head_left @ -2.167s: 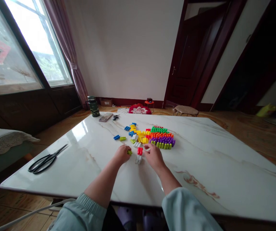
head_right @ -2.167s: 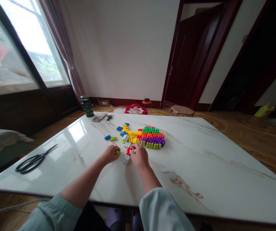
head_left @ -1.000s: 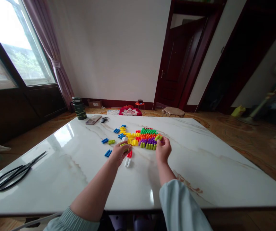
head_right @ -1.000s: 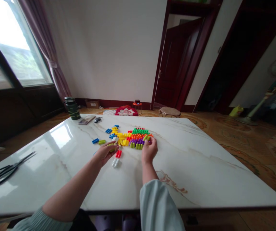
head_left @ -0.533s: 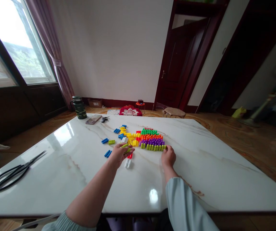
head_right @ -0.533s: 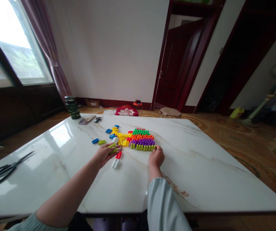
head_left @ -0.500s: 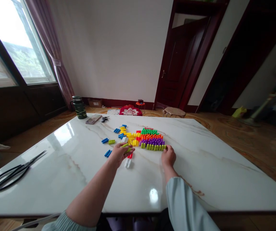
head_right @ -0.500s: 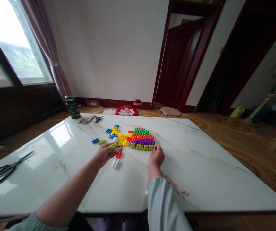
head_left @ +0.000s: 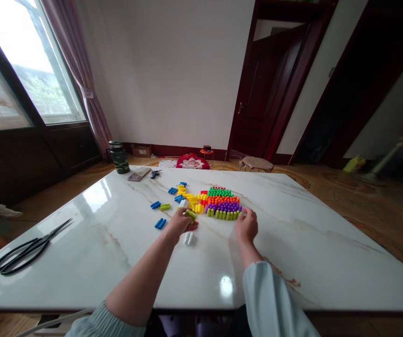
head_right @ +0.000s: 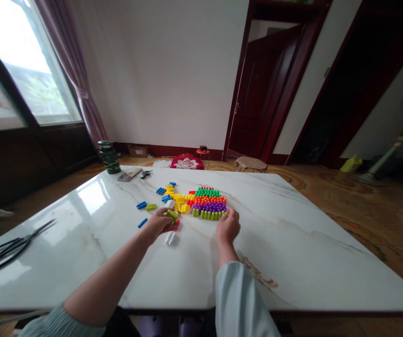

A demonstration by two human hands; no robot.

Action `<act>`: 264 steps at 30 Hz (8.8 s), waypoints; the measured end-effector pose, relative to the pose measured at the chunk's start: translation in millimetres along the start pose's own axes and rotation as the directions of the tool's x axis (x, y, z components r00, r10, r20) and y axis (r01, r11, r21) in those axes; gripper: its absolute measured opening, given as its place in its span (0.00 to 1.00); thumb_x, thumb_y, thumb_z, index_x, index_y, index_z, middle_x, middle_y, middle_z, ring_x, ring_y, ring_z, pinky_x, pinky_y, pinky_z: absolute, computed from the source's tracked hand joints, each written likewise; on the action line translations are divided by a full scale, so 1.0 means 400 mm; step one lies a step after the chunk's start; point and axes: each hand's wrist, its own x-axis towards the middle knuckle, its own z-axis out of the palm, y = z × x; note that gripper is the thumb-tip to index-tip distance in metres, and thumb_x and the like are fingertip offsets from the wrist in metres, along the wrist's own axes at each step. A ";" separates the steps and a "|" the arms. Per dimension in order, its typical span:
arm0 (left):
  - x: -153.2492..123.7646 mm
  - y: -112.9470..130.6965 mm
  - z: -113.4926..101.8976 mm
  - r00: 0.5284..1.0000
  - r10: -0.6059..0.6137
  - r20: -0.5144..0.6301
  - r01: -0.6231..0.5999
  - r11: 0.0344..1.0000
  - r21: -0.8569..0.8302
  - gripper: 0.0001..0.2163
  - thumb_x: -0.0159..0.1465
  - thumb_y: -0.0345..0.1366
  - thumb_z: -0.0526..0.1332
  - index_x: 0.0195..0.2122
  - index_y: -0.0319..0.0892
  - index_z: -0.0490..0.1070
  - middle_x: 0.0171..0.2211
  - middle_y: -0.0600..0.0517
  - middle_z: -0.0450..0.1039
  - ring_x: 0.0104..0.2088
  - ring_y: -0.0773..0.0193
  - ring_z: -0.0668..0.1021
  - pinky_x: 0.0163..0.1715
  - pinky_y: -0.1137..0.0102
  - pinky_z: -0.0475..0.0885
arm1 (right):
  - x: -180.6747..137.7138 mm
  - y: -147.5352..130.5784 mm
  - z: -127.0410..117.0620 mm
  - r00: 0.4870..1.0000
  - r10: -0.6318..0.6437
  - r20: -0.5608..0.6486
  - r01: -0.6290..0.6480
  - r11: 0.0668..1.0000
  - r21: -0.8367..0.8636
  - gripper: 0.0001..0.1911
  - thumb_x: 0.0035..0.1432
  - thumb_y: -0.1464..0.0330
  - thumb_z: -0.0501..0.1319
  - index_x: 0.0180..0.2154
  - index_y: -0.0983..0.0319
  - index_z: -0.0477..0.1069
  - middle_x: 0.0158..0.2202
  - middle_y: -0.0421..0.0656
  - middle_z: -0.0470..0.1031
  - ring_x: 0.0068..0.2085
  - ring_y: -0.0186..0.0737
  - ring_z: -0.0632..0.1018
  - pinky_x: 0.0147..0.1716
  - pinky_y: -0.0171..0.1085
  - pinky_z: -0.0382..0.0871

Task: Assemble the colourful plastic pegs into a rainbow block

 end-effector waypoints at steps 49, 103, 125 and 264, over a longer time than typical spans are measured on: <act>-0.013 -0.002 -0.004 0.977 0.179 0.119 -0.215 0.818 0.534 0.15 0.57 0.26 0.63 0.46 0.34 0.74 0.38 0.44 0.77 0.28 0.67 0.78 0.26 0.73 0.73 | -0.071 -0.085 0.013 0.758 -0.047 0.651 0.196 0.968 -0.159 0.08 0.47 0.71 0.67 0.33 0.59 0.75 0.36 0.43 0.79 0.38 0.42 0.78 0.37 0.36 0.68; 0.144 -0.044 -0.112 0.913 0.365 0.183 -0.182 -0.038 0.983 0.32 0.57 0.22 0.55 0.60 0.62 0.63 0.62 0.48 0.54 0.61 0.50 0.58 0.54 0.57 0.63 | -0.160 -0.222 -0.022 0.612 -0.130 0.780 0.284 0.957 -0.063 0.11 0.52 0.68 0.64 0.39 0.56 0.79 0.35 0.41 0.81 0.34 0.39 0.78 0.34 0.34 0.66; 0.131 -0.043 -0.113 0.927 0.367 0.074 -0.089 0.025 0.996 0.20 0.64 0.28 0.50 0.54 0.54 0.68 0.50 0.45 0.62 0.53 0.51 0.65 0.45 0.63 0.68 | -0.182 -0.226 -0.009 0.577 -0.200 0.792 0.291 0.956 0.030 0.07 0.51 0.70 0.64 0.34 0.57 0.79 0.32 0.40 0.81 0.31 0.37 0.77 0.32 0.33 0.64; 0.037 0.007 0.014 0.981 -0.176 0.086 0.183 0.979 -0.085 0.15 0.67 0.43 0.56 0.49 0.38 0.66 0.43 0.41 0.75 0.32 0.63 0.80 0.29 0.71 0.75 | -0.028 -0.085 -0.064 0.899 0.138 0.415 -0.010 0.955 -0.296 0.09 0.50 0.74 0.63 0.36 0.59 0.75 0.38 0.44 0.80 0.40 0.42 0.78 0.36 0.34 0.66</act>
